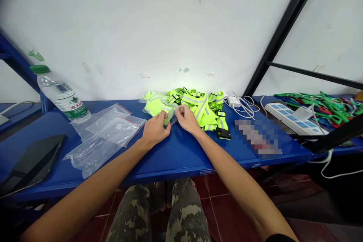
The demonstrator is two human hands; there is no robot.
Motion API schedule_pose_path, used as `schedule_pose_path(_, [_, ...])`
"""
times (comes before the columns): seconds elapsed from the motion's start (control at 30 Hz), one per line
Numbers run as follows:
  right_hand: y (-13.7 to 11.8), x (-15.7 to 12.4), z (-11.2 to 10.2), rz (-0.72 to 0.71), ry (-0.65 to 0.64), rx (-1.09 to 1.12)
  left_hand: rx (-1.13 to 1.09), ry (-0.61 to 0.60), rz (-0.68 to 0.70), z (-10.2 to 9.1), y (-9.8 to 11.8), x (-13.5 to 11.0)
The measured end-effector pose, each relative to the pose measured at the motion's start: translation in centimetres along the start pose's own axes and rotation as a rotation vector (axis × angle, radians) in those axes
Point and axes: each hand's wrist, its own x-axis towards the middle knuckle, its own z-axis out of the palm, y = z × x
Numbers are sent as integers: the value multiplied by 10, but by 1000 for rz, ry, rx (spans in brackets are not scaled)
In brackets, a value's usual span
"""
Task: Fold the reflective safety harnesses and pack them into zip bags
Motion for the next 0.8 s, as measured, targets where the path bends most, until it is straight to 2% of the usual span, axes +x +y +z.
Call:
schedule_pose_path(0.1, [4,2,3,78,-9,229,13,-3,-2,1,0,0])
schedule_pose_path(0.27, [-1,2,7,79,45,325,61,11,66,3,1,1])
schedule_pose_path(0.43, [-6,0,10,148,74,462,111,59,142,3,2,1])
schedule_pose_path(0.8, [-4,0,11,225,117,478,99,3,225,9,-3,4])
